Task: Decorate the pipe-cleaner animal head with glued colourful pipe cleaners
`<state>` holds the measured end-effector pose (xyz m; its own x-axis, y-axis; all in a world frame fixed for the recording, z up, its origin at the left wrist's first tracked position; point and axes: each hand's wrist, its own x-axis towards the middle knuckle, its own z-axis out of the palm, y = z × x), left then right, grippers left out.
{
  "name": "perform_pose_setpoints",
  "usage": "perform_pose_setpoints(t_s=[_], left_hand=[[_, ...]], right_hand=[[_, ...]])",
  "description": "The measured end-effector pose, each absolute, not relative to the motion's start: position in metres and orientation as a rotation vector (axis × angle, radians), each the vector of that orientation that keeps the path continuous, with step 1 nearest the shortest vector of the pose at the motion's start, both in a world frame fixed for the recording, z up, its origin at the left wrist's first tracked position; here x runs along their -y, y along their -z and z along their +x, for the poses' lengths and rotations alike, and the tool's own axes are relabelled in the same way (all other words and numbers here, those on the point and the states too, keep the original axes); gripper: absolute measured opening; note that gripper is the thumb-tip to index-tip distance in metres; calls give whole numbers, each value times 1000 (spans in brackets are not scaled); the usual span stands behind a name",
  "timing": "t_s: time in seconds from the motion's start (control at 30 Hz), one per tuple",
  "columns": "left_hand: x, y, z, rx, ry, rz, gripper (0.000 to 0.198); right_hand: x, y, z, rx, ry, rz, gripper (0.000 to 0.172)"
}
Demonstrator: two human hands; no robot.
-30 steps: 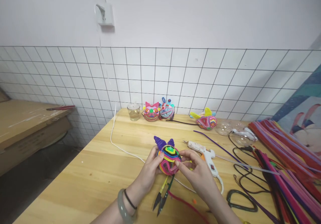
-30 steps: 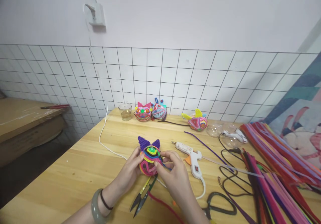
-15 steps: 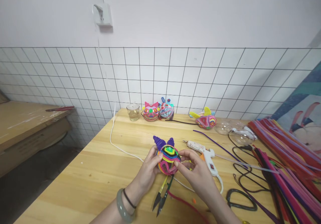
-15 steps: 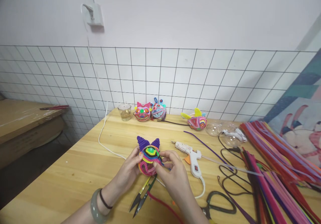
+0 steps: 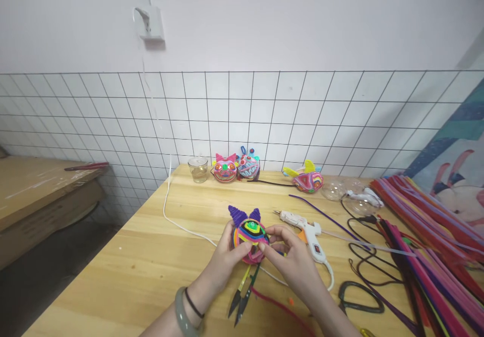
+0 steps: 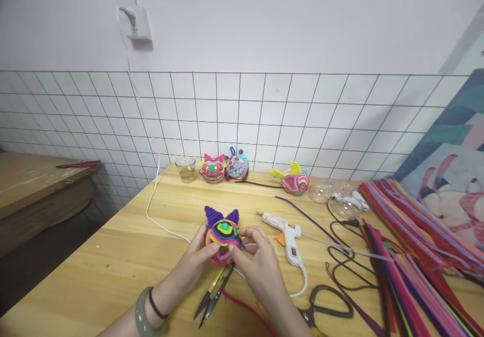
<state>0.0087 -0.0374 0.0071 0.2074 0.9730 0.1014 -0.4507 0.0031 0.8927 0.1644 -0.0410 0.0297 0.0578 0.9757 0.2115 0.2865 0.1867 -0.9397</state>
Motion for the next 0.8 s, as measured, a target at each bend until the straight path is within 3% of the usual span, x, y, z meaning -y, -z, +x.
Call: perform_pose_setpoints(t_s=[0.8], left_hand=[[35, -5, 8, -771, -1327, 971, 49]], right_hand=[[40, -29, 163, 1387, -992, -1223, 33]])
